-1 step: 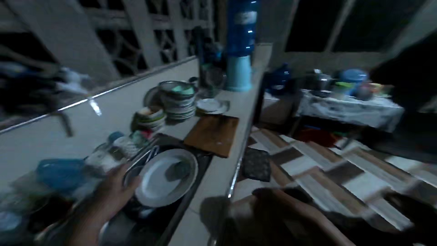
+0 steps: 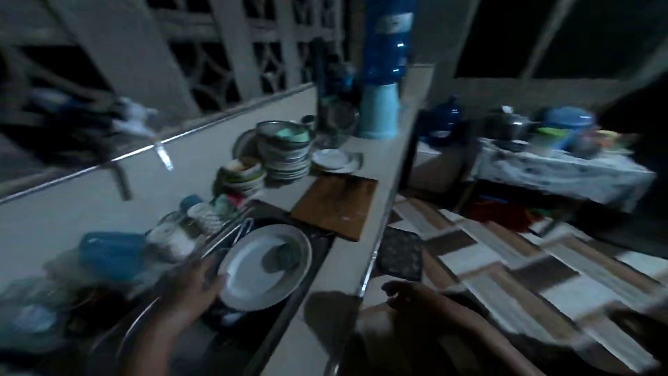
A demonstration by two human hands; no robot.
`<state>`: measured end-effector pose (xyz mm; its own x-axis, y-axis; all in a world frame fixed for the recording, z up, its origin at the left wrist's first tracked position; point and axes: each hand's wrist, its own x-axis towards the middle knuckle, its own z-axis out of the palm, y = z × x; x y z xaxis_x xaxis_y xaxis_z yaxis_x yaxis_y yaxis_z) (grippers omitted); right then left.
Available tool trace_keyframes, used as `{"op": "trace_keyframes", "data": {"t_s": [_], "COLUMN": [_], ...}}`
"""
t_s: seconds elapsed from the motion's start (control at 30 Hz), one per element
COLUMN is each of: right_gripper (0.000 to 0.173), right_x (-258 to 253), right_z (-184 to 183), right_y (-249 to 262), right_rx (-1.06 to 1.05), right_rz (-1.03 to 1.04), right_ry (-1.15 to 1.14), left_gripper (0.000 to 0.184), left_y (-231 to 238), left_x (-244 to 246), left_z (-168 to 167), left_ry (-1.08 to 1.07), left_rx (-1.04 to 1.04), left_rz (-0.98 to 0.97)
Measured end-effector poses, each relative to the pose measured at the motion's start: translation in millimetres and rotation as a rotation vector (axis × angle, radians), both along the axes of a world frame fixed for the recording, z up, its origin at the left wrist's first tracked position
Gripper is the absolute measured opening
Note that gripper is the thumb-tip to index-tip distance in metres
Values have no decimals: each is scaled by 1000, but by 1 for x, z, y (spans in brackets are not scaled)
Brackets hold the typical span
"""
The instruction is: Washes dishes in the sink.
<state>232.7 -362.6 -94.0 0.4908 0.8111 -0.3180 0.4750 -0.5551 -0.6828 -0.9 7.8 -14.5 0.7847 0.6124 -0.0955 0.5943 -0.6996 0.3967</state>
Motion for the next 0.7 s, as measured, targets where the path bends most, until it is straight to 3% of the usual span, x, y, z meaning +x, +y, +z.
{"op": "trace_keyframes", "data": {"t_s": [0.07,0.17,0.33,0.43,0.53,0.7], "right_gripper": [43,49,46,54,61,56], "right_x": [14,26,38,42,41,41], "right_z": [-2,-14,-49,-61,-62,-69], "right_y": [55,126,211,242,258,265], "right_rx": [59,92,99,39,-22,-2], "right_rz": [14,-72,-214,-257,-257,-307], "right_ry": [24,70,44,40,59,90], "left_gripper": [56,56,59,52,42,39], "left_y": [12,13,10,10,5,-3], "left_x": [-2,-11,-11,0,14,36], "left_z": [-40,-95,-144,-157,-158,-152], "left_ry": [200,337,339,332,482,623], "left_rx": [-155,-293,-319,-303,-284,-317], "left_rz": [60,43,160,224,200,156]}}
